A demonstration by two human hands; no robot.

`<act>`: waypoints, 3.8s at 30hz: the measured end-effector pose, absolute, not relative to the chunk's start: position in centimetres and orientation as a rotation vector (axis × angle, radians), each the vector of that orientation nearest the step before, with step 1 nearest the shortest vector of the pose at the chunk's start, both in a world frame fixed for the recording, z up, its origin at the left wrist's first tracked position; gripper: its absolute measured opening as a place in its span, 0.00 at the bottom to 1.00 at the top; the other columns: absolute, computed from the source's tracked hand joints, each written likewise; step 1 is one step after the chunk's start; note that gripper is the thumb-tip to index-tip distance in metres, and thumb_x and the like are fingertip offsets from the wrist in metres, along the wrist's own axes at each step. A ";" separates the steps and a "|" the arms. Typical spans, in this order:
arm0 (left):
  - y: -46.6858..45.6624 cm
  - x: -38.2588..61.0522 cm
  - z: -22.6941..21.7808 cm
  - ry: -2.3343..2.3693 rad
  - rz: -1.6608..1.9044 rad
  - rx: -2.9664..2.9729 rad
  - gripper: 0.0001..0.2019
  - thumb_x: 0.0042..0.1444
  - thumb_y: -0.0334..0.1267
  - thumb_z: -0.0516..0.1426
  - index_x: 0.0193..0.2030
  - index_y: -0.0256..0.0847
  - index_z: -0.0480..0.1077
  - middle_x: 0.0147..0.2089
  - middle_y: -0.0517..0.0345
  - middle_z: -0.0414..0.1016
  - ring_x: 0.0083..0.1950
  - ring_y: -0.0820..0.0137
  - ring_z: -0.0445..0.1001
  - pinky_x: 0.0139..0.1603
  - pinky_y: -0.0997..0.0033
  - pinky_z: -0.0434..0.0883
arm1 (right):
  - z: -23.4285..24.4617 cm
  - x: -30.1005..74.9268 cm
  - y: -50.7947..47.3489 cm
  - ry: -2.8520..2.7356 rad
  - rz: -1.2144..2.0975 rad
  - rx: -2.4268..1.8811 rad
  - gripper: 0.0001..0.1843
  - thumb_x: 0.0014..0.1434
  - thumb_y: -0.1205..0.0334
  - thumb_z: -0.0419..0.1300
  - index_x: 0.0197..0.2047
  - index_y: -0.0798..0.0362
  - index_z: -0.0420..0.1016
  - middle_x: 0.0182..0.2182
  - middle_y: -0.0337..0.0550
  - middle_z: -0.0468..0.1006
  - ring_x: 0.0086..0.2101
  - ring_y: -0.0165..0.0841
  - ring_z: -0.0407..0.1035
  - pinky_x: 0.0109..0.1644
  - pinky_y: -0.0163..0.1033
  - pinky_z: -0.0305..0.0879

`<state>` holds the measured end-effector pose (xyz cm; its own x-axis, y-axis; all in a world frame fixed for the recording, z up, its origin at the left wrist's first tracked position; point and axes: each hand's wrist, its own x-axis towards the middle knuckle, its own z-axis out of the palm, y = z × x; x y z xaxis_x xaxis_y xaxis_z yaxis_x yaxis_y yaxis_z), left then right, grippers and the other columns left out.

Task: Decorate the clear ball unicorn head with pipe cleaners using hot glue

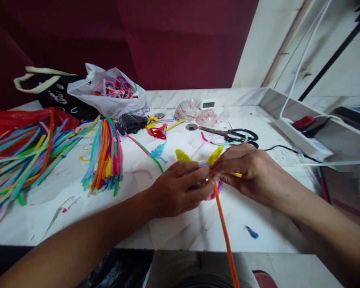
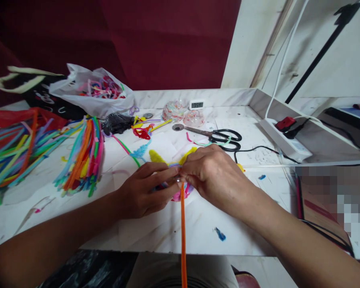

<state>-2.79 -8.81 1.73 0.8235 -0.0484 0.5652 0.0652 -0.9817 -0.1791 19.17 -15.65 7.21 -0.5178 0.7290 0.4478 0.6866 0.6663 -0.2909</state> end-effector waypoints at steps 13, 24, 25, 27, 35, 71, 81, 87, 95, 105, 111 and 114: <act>-9.1 -2.5 1.7 -0.014 -1.068 -2.832 0.15 0.56 0.33 0.57 0.50 0.36 0.66 0.55 0.43 0.74 0.56 0.59 0.69 0.53 0.57 0.73 | 8.1 18.5 -15.6 -2.390 0.043 -1.373 0.10 0.62 0.64 0.57 0.34 0.49 0.79 0.30 0.42 0.79 0.32 0.33 0.71 0.41 0.40 0.59; -9.3 -2.2 1.4 -0.097 -1.278 -2.946 0.19 0.55 0.31 0.58 0.53 0.38 0.61 0.54 0.43 0.74 0.56 0.61 0.72 0.53 0.55 0.74 | 8.2 18.3 -15.7 -2.378 0.061 -1.407 0.12 0.64 0.62 0.56 0.33 0.49 0.79 0.29 0.41 0.78 0.33 0.32 0.70 0.41 0.40 0.58; -9.3 -2.2 1.4 -0.103 -1.288 -2.949 0.19 0.55 0.31 0.58 0.53 0.37 0.61 0.54 0.42 0.74 0.56 0.61 0.72 0.53 0.55 0.73 | 8.2 18.3 -15.7 -2.378 0.067 -1.407 0.12 0.64 0.62 0.56 0.33 0.50 0.79 0.29 0.41 0.78 0.33 0.32 0.70 0.41 0.40 0.58; -9.4 -2.2 1.4 -0.123 -1.310 -2.951 0.19 0.54 0.31 0.59 0.53 0.36 0.62 0.55 0.41 0.73 0.56 0.60 0.72 0.54 0.55 0.73 | 8.2 18.3 -15.7 -2.375 0.073 -1.410 0.11 0.64 0.62 0.56 0.33 0.50 0.79 0.28 0.40 0.78 0.32 0.32 0.70 0.40 0.41 0.58; -10.0 -2.6 2.2 -0.135 -1.401 -2.871 0.17 0.50 0.24 0.58 0.48 0.34 0.68 0.52 0.44 0.72 0.53 0.62 0.71 0.52 0.57 0.74 | 8.3 18.0 -15.6 -2.374 0.103 -1.465 0.09 0.58 0.70 0.60 0.28 0.51 0.77 0.26 0.38 0.76 0.32 0.32 0.69 0.39 0.40 0.56; -11.6 -1.6 3.4 -0.302 -1.423 -2.699 0.10 0.52 0.29 0.64 0.41 0.39 0.74 0.34 0.56 0.79 0.32 0.70 0.76 0.32 0.65 0.72 | 8.0 18.7 -15.6 -2.370 0.091 -1.487 0.12 0.63 0.64 0.57 0.31 0.49 0.80 0.28 0.40 0.77 0.32 0.31 0.69 0.38 0.39 0.57; -11.3 -1.7 3.1 -0.457 -1.450 -2.775 0.08 0.53 0.31 0.63 0.40 0.39 0.74 0.33 0.55 0.78 0.33 0.69 0.74 0.33 0.64 0.73 | 7.8 18.9 -15.5 -2.363 0.096 -1.472 0.12 0.63 0.62 0.57 0.31 0.47 0.80 0.27 0.39 0.78 0.32 0.32 0.69 0.38 0.40 0.57; -11.0 -2.0 2.6 -0.479 -1.467 -2.783 0.08 0.53 0.30 0.63 0.41 0.39 0.75 0.34 0.57 0.76 0.34 0.71 0.73 0.34 0.66 0.73 | 7.9 18.9 -15.6 -2.350 0.100 -1.445 0.11 0.63 0.62 0.57 0.32 0.47 0.80 0.26 0.39 0.78 0.31 0.32 0.69 0.38 0.40 0.57; -10.9 -2.1 2.4 -0.501 -1.441 -2.798 0.07 0.55 0.32 0.61 0.41 0.42 0.73 0.33 0.59 0.76 0.33 0.71 0.72 0.34 0.65 0.71 | 7.9 18.8 -15.5 -2.351 0.072 -1.434 0.14 0.62 0.64 0.57 0.25 0.48 0.77 0.25 0.40 0.77 0.31 0.32 0.69 0.38 0.41 0.56; -11.0 -2.2 2.6 -0.481 -1.415 -2.798 0.06 0.54 0.30 0.61 0.39 0.39 0.73 0.34 0.56 0.74 0.35 0.71 0.71 0.37 0.66 0.72 | 7.7 18.9 -15.5 -2.342 0.090 -1.412 0.12 0.62 0.64 0.56 0.29 0.48 0.78 0.27 0.40 0.78 0.31 0.33 0.69 0.39 0.40 0.56; -11.1 -2.4 2.3 -0.505 -1.444 -2.857 0.09 0.54 0.30 0.60 0.43 0.39 0.72 0.50 0.48 0.68 0.49 0.66 0.71 0.46 0.63 0.74 | 7.5 19.1 -15.7 -2.341 0.082 -1.367 0.12 0.61 0.65 0.57 0.28 0.49 0.77 0.28 0.41 0.78 0.31 0.33 0.70 0.39 0.40 0.58; -11.0 -2.4 2.1 -0.509 -1.432 -2.912 0.10 0.55 0.28 0.59 0.44 0.37 0.72 0.52 0.46 0.68 0.50 0.66 0.72 0.48 0.64 0.74 | 7.4 19.2 -15.8 -2.333 0.092 -1.355 0.10 0.60 0.66 0.57 0.28 0.50 0.76 0.28 0.41 0.78 0.31 0.33 0.71 0.40 0.40 0.60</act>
